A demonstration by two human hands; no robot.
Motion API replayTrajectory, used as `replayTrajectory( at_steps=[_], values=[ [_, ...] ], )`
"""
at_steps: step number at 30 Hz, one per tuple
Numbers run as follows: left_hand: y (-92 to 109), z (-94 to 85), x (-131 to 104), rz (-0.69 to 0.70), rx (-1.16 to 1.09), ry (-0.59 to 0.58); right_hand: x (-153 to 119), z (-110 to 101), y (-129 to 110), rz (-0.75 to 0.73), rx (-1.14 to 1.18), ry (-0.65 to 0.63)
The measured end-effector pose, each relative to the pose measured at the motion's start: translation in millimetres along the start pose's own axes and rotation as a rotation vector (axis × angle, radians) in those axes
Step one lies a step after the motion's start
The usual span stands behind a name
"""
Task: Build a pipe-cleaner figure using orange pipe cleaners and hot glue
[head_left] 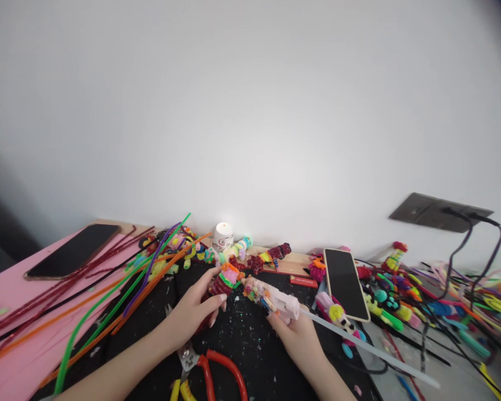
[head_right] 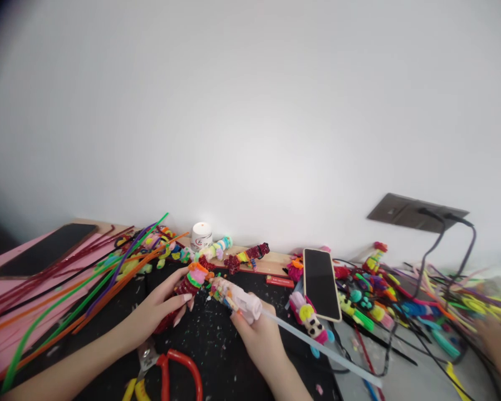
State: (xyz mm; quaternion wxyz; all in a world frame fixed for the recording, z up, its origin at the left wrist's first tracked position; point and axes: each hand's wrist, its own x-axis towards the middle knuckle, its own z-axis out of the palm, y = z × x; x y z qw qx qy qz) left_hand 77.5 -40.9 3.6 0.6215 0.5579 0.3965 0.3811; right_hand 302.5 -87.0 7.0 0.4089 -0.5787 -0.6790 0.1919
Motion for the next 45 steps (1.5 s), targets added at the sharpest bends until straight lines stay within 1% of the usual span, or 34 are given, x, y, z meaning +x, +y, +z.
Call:
replayTrajectory(
  at_steps=[3,12,16,20,23,29,34,39,42,45],
  values=[
    [0.8,-0.1,1.0,0.001,0.000,-0.003,0.1,-0.4,-1.6,-0.007,0.028,-0.011],
    [-0.2,0.2,0.0,0.000,0.071,-0.012,-0.9,0.2,1.3,-0.034,-0.002,-0.016],
    [-0.7,-0.3,-0.7,0.012,0.079,0.001,-1.7,0.4,-0.1,-0.023,-0.032,-0.025],
    [1.1,0.1,-1.7,0.007,0.063,0.020,-0.1,-0.1,-2.1,-0.008,0.017,-0.036],
    [1.9,0.7,-2.6,0.004,0.079,0.011,0.8,-0.6,-2.3,0.002,0.032,-0.035],
    [1.8,1.2,-3.8,0.015,0.098,-0.003,-0.5,-1.3,-2.9,-0.003,-0.017,-0.063],
    [2.8,0.9,-2.3,0.001,0.076,0.003,0.0,-1.8,-3.5,-0.005,-0.046,-0.031],
    [0.7,0.0,-1.9,0.003,0.111,-0.005,-0.6,0.1,-2.7,-0.054,-0.054,-0.008],
    [0.3,0.0,-2.2,0.010,0.124,-0.005,-1.8,0.9,-2.2,-0.062,-0.055,-0.023],
    [1.0,0.4,-1.5,0.011,0.108,0.001,-1.8,0.3,-1.2,-0.041,-0.045,-0.037]
  ],
)
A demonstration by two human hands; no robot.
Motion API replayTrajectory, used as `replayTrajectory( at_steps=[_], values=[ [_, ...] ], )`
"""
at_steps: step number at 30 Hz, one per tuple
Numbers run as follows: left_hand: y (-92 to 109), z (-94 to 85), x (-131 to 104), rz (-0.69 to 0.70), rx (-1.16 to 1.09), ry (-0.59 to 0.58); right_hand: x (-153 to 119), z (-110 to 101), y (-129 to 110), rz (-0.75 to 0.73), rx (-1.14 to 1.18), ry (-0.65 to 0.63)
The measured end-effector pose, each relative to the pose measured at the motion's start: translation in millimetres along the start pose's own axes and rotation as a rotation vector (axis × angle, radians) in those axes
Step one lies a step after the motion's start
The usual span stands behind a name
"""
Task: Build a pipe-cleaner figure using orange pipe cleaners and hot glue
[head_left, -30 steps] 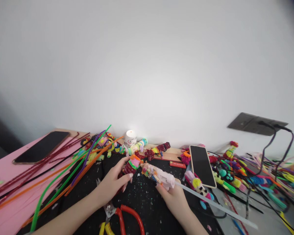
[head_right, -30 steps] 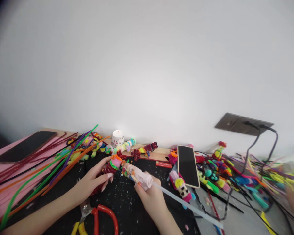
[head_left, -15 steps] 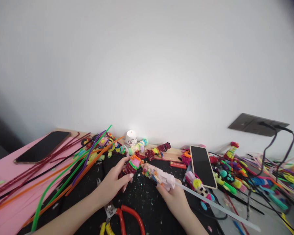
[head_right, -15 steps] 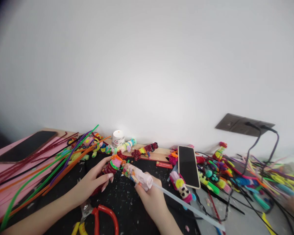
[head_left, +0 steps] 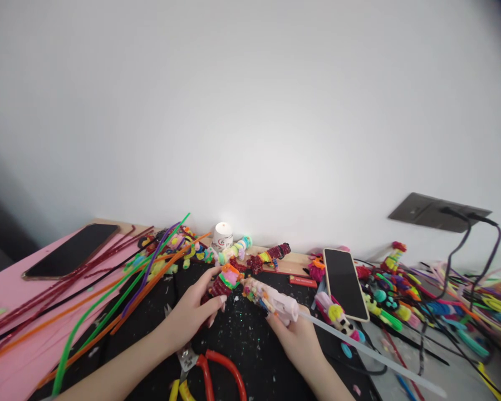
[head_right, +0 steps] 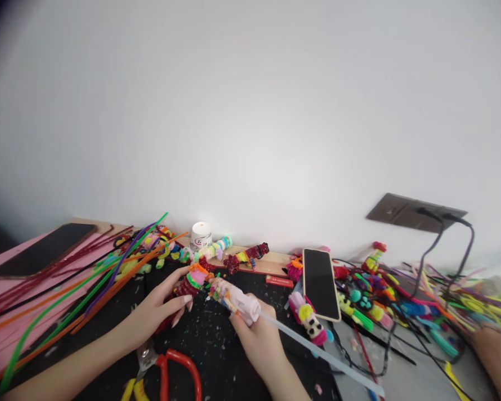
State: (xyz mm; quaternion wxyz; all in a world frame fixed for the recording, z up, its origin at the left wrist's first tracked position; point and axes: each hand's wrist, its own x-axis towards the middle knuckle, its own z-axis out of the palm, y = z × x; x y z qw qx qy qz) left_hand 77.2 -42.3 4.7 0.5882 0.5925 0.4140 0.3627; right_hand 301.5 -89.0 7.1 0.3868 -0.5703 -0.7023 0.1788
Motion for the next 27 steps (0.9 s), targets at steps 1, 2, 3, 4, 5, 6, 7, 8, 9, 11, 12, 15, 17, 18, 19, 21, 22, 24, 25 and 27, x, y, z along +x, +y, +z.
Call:
replayTrajectory(
  at_steps=[1,2,3,4,5,6,7,8,9,11,12,15,17,18,19,21,22,24,25,27],
  values=[
    [0.3,0.1,0.3,-0.002,-0.005,0.000,0.2,-0.2,0.5,0.014,0.004,0.004],
    [0.6,0.2,0.6,-0.005,-0.007,0.000,0.4,-0.3,1.0,0.027,0.007,0.011],
    [0.8,0.3,0.7,-0.007,-0.005,0.000,0.6,-0.3,1.3,0.034,0.008,0.015],
    [0.9,0.3,0.8,-0.010,0.000,0.000,0.7,-0.2,1.6,0.036,0.007,0.015],
    [1.0,0.4,0.7,-0.010,0.007,0.001,0.8,0.0,1.6,0.034,0.006,0.008],
    [1.1,0.4,0.6,-0.008,0.014,0.002,0.8,0.2,1.5,0.029,0.005,-0.002],
    [1.1,0.5,0.4,-0.005,0.018,0.001,0.9,0.3,1.1,0.025,0.004,-0.013],
    [1.1,0.7,0.3,-0.003,0.019,0.001,1.0,0.3,0.7,0.024,0.001,-0.020],
    [1.1,0.8,0.1,-0.003,0.016,0.001,1.2,0.1,0.1,0.029,-0.001,-0.022],
    [0.9,1.0,-0.1,-0.009,0.008,0.001,1.5,-0.5,-0.9,0.046,-0.005,-0.014],
    [0.6,1.0,-0.1,-0.014,0.003,0.001,1.5,-0.8,-1.2,0.051,-0.006,-0.010],
    [-1.0,0.4,0.3,-0.015,-0.004,-0.002,0.4,-0.9,-1.0,0.044,-0.009,-0.005],
    [-2.5,-0.4,0.9,-0.007,-0.008,-0.006,-0.7,-0.4,-0.2,0.023,-0.017,-0.003],
    [-3.3,-0.7,1.2,-0.004,-0.010,-0.005,-1.1,-0.3,0.3,0.014,-0.024,0.002],
    [-3.9,-1.0,1.6,0.000,-0.018,-0.006,-1.2,-0.6,0.7,0.007,-0.032,0.008],
    [-4.7,-1.2,2.4,0.009,-0.050,-0.002,-0.4,-2.6,1.5,0.005,-0.051,0.004],
    [-4.8,-1.1,2.8,0.016,-0.072,0.003,0.5,-4.4,1.8,0.013,-0.059,-0.008],
    [-4.5,-1.0,3.8,0.035,-0.128,0.020,2.9,-9.7,2.5,0.044,-0.068,-0.056],
    [-4.3,-1.1,4.4,0.044,-0.156,0.033,4.3,-12.9,3.1,0.053,-0.077,-0.086],
    [-3.7,-1.6,5.6,0.055,-0.207,0.069,7.2,-19.7,4.9,0.029,-0.130,-0.127]
  ],
)
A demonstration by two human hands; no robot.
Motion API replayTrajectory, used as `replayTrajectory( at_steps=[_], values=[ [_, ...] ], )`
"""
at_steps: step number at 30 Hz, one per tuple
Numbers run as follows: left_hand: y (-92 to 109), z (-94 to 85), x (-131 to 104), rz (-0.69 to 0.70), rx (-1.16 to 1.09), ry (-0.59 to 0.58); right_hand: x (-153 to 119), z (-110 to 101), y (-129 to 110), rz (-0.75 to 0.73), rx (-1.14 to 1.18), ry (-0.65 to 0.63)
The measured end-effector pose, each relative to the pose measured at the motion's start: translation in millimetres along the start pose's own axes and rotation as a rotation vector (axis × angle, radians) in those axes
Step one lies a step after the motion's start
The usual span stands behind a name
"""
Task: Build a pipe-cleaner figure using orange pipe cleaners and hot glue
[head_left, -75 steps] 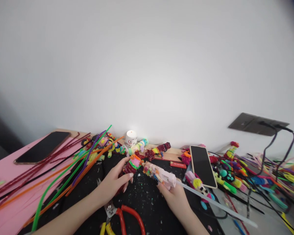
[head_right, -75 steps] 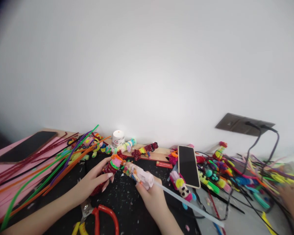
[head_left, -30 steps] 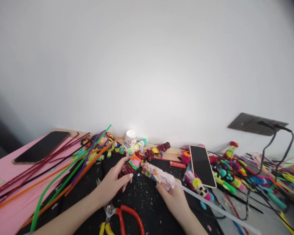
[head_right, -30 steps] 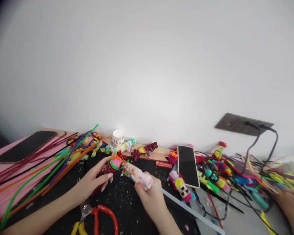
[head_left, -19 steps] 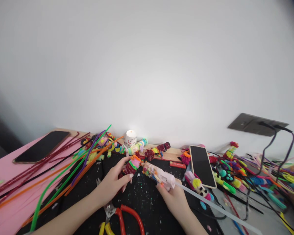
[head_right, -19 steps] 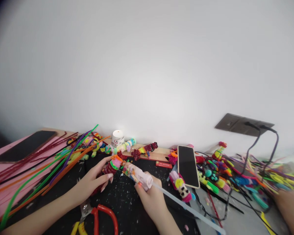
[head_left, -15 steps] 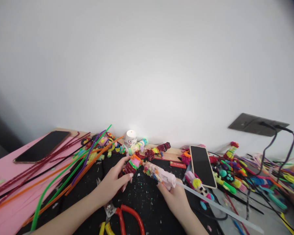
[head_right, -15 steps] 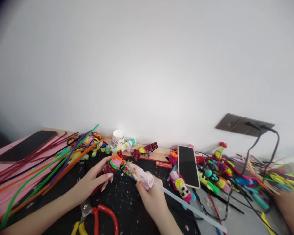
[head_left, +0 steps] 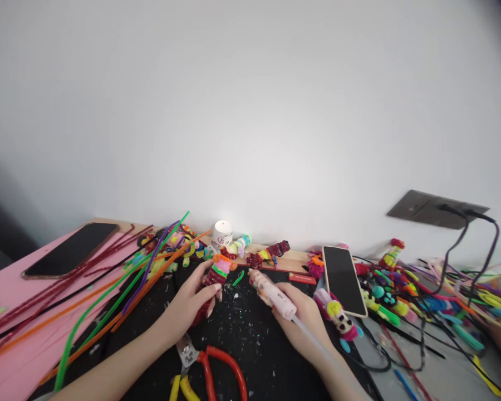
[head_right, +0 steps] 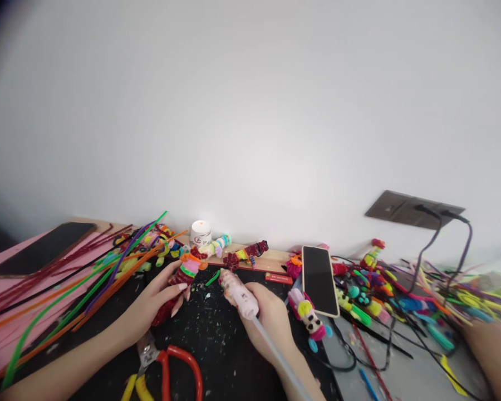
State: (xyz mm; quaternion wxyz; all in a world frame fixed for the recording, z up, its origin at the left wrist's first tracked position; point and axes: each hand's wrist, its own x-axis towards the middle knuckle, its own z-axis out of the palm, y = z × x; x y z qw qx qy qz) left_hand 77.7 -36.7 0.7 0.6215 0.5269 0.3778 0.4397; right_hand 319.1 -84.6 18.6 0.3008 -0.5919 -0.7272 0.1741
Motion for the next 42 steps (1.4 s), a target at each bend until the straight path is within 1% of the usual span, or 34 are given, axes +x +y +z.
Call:
replayTrajectory(
  at_steps=[3,6,9,12,15,16,19,22,24,27,32,42],
  values=[
    [0.7,-1.9,1.3,0.008,-0.060,0.047,2.8,-8.8,5.3,-0.080,-0.178,-0.025],
    [1.1,-4.0,1.7,0.006,-0.097,0.062,4.1,-14.7,10.2,-0.087,-0.325,-0.068],
    [2.3,-4.3,1.3,0.003,-0.109,0.075,3.6,-19.4,11.7,-0.083,-0.401,-0.100],
    [5.5,-2.7,0.1,-0.006,-0.118,0.082,3.3,-24.9,6.8,-0.069,-0.417,-0.049],
    [9.7,-0.4,-1.6,-0.015,-0.116,0.087,7.2,-28.0,-7.0,-0.077,-0.397,0.041],
    [10.7,0.2,-2.0,-0.017,-0.115,0.092,9.9,-27.4,-13.3,-0.097,-0.391,0.034],
    [11.7,1.1,-2.3,-0.014,-0.114,0.106,21.6,-19.0,-33.9,-0.201,-0.411,-0.057],
    [10.3,0.7,-1.7,-0.013,-0.114,0.098,35.5,-3.6,-51.1,-0.317,-0.492,-0.203],
    [9.4,0.2,-1.2,-0.013,-0.115,0.089,43.7,7.2,-58.5,-0.353,-0.576,-0.272],
    [9.0,-0.2,-1.0,-0.014,-0.114,0.088,52.4,19.8,-64.4,-0.375,-0.660,-0.332],
    [9.3,-0.2,-0.8,-0.012,-0.121,0.089,58.9,28.6,-64.4,-0.367,-0.650,-0.367],
    [5.5,-1.2,1.1,-0.020,-0.116,0.091,65.4,29.3,-54.2,-0.355,-0.552,-0.390]
  ],
)
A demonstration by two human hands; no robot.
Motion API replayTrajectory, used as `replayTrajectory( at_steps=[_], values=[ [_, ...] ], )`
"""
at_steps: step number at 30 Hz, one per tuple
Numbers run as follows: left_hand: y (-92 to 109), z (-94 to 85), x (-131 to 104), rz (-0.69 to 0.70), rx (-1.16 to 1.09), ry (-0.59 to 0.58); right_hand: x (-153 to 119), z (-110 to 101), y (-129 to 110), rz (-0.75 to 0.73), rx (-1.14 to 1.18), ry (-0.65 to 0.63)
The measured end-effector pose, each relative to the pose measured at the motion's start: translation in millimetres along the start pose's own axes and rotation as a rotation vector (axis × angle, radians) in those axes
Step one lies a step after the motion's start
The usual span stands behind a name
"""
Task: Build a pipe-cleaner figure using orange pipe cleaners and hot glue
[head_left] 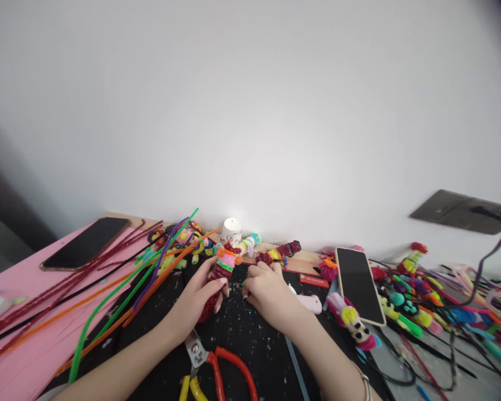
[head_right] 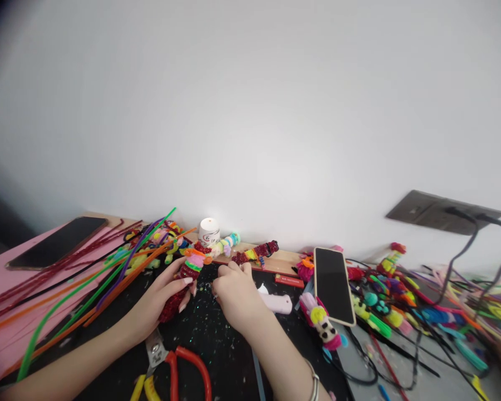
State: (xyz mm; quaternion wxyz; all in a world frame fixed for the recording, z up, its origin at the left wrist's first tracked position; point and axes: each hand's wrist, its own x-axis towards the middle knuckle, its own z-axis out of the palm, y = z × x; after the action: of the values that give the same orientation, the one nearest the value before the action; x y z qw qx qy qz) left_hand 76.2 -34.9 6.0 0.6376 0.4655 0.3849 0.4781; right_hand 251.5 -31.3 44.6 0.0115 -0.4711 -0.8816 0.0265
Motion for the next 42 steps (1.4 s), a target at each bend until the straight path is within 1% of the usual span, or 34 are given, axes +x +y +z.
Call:
replayTrajectory(
  at_steps=[7,18,25,28,30,35,42],
  values=[
    [-3.1,-1.7,1.8,-0.002,0.004,-0.006,2.6,0.5,3.5,-0.041,0.039,-0.016],
    [-2.7,-2.5,2.0,-0.012,0.012,-0.023,3.1,-0.5,8.1,-0.036,0.058,0.005],
    [-3.3,-2.4,1.8,-0.017,0.007,-0.021,2.0,-2.6,16.8,-0.025,0.114,0.080],
    [-3.9,-3.4,2.0,-0.018,0.008,-0.031,1.8,-3.2,19.5,-0.004,0.104,0.091],
    [-4.5,-4.1,2.2,-0.017,0.007,-0.040,1.4,-3.8,19.9,0.008,0.089,0.078],
    [-5.2,-4.8,2.5,-0.020,0.010,-0.048,-0.1,-4.9,15.7,-0.016,0.073,-0.012],
    [-4.4,-3.9,2.7,-0.022,0.008,-0.043,-0.2,-0.1,13.3,-0.019,0.022,-0.033]
  ],
)
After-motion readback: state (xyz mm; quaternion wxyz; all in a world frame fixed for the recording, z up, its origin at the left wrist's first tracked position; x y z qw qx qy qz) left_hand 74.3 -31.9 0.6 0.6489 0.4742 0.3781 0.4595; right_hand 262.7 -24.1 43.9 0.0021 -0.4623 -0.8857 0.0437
